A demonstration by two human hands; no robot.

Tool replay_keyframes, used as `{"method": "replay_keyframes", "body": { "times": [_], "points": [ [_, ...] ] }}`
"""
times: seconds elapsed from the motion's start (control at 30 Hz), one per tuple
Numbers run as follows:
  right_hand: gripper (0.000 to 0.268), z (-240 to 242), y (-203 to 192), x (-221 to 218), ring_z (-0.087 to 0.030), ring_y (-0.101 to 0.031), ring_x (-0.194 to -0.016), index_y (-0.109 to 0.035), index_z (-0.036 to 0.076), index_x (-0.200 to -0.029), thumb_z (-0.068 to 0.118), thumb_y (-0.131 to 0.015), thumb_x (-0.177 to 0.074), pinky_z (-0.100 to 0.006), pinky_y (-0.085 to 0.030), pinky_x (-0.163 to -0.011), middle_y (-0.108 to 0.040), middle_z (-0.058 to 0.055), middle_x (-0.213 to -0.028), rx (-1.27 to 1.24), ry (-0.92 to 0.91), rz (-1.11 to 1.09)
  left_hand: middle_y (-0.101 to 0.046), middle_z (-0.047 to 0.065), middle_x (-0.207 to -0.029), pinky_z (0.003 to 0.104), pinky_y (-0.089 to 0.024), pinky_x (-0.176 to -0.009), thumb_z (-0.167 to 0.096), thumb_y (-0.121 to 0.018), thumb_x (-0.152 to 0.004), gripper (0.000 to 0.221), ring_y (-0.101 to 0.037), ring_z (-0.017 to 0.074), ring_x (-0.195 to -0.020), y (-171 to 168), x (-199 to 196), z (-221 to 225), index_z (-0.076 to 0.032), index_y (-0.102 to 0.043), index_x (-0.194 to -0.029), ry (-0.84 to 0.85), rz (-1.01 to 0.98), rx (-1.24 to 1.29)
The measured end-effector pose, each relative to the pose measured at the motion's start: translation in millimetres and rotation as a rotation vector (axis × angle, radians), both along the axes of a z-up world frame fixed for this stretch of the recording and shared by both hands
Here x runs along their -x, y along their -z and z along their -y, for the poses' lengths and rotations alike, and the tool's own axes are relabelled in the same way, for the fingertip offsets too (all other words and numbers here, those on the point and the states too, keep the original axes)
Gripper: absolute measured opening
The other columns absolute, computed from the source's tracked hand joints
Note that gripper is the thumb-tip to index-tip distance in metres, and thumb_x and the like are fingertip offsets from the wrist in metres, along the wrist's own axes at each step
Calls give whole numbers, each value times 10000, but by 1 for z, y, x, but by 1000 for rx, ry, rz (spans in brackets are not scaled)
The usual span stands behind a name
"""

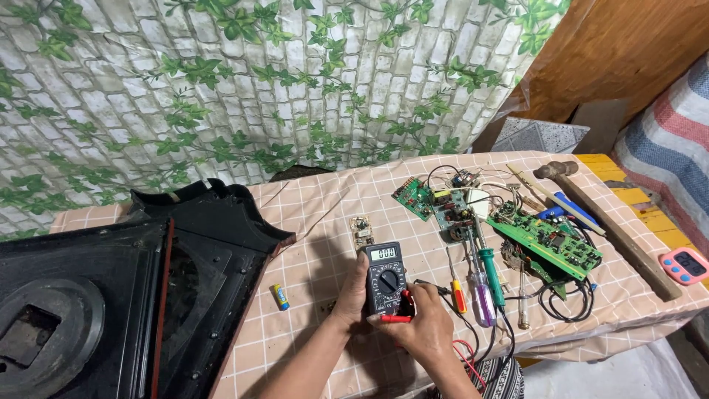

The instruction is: Testing electronic components on a circuit board using a digital multimeter and probes.

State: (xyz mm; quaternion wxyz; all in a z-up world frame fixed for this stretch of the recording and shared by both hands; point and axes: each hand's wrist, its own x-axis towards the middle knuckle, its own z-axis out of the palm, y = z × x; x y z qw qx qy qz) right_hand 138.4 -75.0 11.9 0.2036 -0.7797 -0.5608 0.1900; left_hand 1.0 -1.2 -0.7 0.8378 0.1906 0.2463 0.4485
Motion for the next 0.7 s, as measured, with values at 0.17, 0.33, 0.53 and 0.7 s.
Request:
{"method": "replay_keyframes", "body": {
  "times": [0.17, 0.33, 0.53, 0.7],
  "points": [
    [1056, -4, -7, 0, -265, -685, -1046, -594, 210, -1262, 848, -815, -450, -513, -572, -778, -591, 26, -1227, 71, -50, 44, -695, 157, -1009, 445, -626, -811, -660, -683, -742, 804, -716, 291, -900, -13, -2, 7, -45, -588, -1251, -59, -15, -70],
    [1033, -6, 5, -13, -223, -702, -1043, -622, 207, -1293, 777, -826, -456, -444, -587, -783, -685, 11, -1156, -37, -26, 24, -735, 146, -1043, 426, -637, -806, -669, -633, -787, 754, -736, 277, -916, -23, -7, 13, -46, -647, -1211, -125, -110, -191],
    [769, -1, -61, -30, -201, -696, -955, -721, 96, -1158, 346, -941, -464, -325, -549, -805, -737, -64, -1056, 44, 156, -389, -176, 7, -1711, 300, -134, -1271, -680, -184, -943, 874, -144, 93, -1563, 25, -36, -15, -145, -190, -1634, -80, -604, -360],
    [374, 3, -48, -127, -90, -507, -537, -747, -22, -972, 136, -849, -649, -163, -270, -411, -716, -72, -787, -283, -79, -1185, -601, 78, -947, 422, -604, -551, -624, -390, -1047, 634, -700, 251, -744, -33, -74, -38, -42, -559, -1235, 152, 9, 57]
  ]
}}
